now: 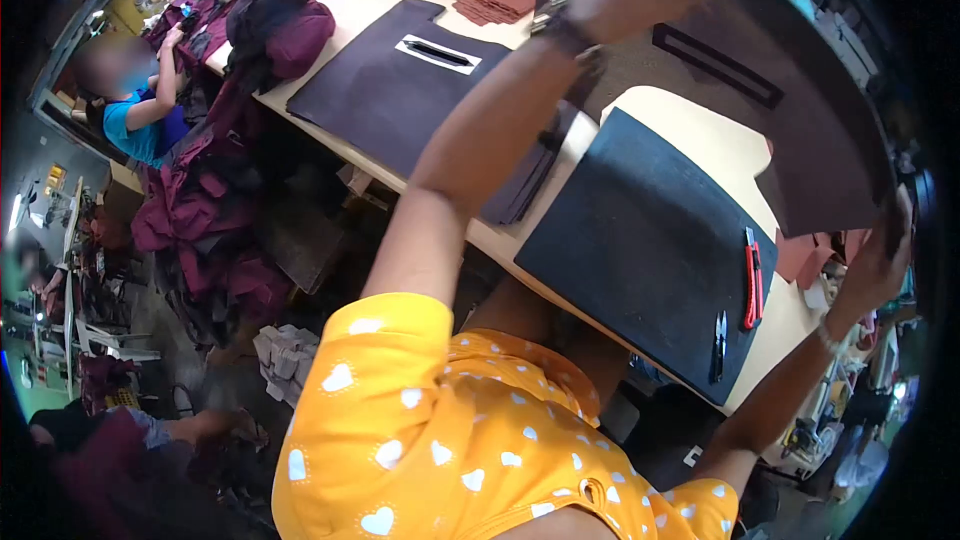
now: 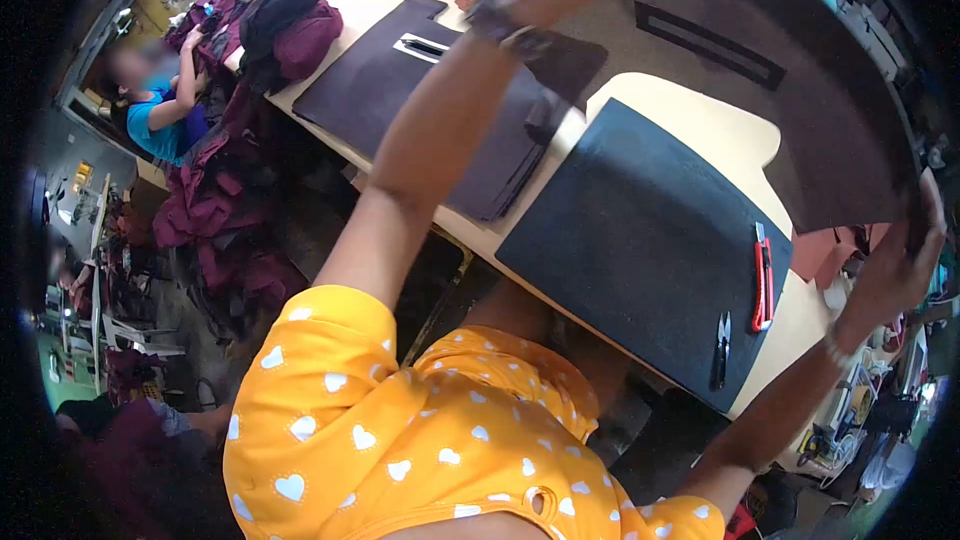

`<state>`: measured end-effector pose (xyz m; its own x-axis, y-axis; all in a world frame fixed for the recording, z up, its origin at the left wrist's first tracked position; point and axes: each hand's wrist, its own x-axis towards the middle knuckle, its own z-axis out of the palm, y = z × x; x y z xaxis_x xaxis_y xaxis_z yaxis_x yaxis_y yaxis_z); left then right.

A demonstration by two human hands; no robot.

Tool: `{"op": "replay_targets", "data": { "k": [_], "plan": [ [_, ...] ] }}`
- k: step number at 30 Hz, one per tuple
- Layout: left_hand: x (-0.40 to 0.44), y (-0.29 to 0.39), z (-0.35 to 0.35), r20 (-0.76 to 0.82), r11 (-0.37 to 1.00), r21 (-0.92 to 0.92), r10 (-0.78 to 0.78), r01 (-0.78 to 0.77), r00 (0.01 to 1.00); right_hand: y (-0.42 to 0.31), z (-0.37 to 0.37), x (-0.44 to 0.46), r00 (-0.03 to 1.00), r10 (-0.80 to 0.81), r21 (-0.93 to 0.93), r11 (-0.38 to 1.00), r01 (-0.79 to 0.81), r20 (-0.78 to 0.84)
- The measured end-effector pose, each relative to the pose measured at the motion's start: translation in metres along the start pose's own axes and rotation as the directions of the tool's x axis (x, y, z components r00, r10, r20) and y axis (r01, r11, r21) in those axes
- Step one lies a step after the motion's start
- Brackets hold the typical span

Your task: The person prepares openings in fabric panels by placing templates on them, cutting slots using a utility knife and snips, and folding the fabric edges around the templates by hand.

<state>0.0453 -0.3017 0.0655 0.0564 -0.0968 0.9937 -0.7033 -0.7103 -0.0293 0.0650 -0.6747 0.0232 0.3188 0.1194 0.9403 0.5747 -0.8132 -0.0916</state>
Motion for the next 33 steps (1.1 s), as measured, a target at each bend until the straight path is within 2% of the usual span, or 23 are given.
{"op": "replay_targets", "data": {
  "k": [1, 2, 3, 4, 5, 6, 8, 10, 12, 15, 16, 18, 19, 21, 24, 26, 28, 30, 31, 33],
  "plan": [
    [-0.016, 0.000, -0.009, 0.079, 0.995, -0.036, -0.093, 0.096, 0.993, 0.001, -0.009, -0.024, 0.998, 0.068, 0.006, 0.998, -0.068, 0.009],
    [-0.037, -0.001, -0.017, 0.162, 0.979, -0.066, -0.179, 0.192, 0.970, -0.032, -0.018, -0.039, 0.998, 0.025, -0.049, 0.999, -0.022, 0.063],
    [-0.055, 0.001, -0.028, 0.219, 0.969, -0.058, -0.221, 0.238, 0.950, -0.041, -0.019, -0.056, 0.985, -0.147, 0.041, 0.989, 0.144, 0.087],
    [-0.073, 0.003, -0.038, 0.276, 0.957, -0.052, -0.261, 0.286, 0.925, -0.052, -0.017, -0.079, 0.988, -0.121, 0.193, 0.976, 0.100, 0.101],
    [-0.091, 0.002, -0.048, 0.358, 0.946, -0.053, -0.282, 0.321, 0.890, -0.083, -0.023, -0.086, 0.958, -0.171, 0.234, 0.965, 0.115, 0.231],
    [-0.110, 0.001, -0.057, 0.441, 0.933, -0.054, -0.297, 0.355, 0.847, -0.097, -0.023, -0.106, 0.940, -0.131, 0.265, 0.963, 0.046, 0.316],
    [-0.147, -0.002, -0.067, 0.531, 0.881, -0.054, -0.373, 0.470, 0.761, -0.112, -0.020, -0.140, 0.900, -0.163, 0.324, 0.946, 0.026, 0.404],
    [-0.175, 0.002, -0.075, 0.606, 0.820, 0.060, -0.483, 0.569, 0.632, -0.122, -0.020, -0.165, 0.841, -0.189, 0.362, 0.932, -0.009, 0.507],
    [-0.199, 0.006, -0.085, 0.649, 0.810, 0.135, -0.507, 0.570, 0.567, -0.134, -0.023, -0.189, 0.798, -0.198, 0.379, 0.924, -0.041, 0.570],
    [-0.213, 0.017, -0.105, 0.737, 0.809, 0.369, -0.554, 0.457, 0.387, -0.156, -0.032, -0.218, 0.760, -0.189, 0.437, 0.889, -0.136, 0.622],
    [-0.212, 0.023, -0.112, 0.762, 0.789, 0.534, -0.605, 0.304, 0.232, -0.162, -0.033, -0.225, 0.737, -0.210, 0.456, 0.878, -0.148, 0.643],
    [-0.188, 0.052, -0.115, 0.690, 0.693, 0.720, -0.712, -0.027, 0.128, -0.173, -0.038, -0.235, 0.691, -0.238, 0.472, 0.865, -0.168, 0.682],
    [-0.184, 0.062, -0.114, 0.678, 0.687, 0.726, -0.710, -0.024, 0.190, -0.180, -0.041, -0.235, 0.657, -0.218, 0.464, 0.856, -0.226, 0.722],
    [-0.180, 0.081, -0.110, 0.647, 0.676, 0.737, -0.698, -0.019, 0.307, -0.184, -0.040, -0.237, 0.657, -0.206, 0.456, 0.858, -0.235, 0.726],
    [-0.166, 0.128, -0.085, 0.746, 0.807, 0.581, -0.578, 0.101, 0.331, -0.190, -0.040, -0.236, 0.648, -0.188, 0.454, 0.849, -0.270, 0.738],
    [-0.172, 0.150, -0.068, 0.857, 0.895, 0.424, -0.446, 0.139, 0.259, -0.192, -0.040, -0.236, 0.631, -0.209, 0.457, 0.851, -0.259, 0.747],
    [-0.188, 0.168, -0.047, 0.891, 0.910, 0.284, -0.367, 0.302, 0.268, -0.192, -0.044, -0.235, 0.648, -0.220, 0.488, 0.831, -0.267, 0.729],
    [-0.199, 0.187, -0.024, 0.882, 0.908, 0.215, -0.339, 0.361, 0.328, -0.192, -0.047, -0.232, 0.656, -0.234, 0.520, 0.806, -0.282, 0.718],
    [-0.208, 0.195, -0.013, 0.873, 0.901, 0.176, -0.329, 0.397, 0.360, -0.184, -0.049, -0.231, 0.704, -0.218, 0.540, 0.796, -0.272, 0.675],
    [-0.222, 0.210, 0.008, 0.849, 0.879, 0.129, -0.337, 0.459, 0.407, -0.162, -0.054, -0.223, 0.812, -0.064, 0.464, 0.845, -0.266, 0.581]
  ]
}}
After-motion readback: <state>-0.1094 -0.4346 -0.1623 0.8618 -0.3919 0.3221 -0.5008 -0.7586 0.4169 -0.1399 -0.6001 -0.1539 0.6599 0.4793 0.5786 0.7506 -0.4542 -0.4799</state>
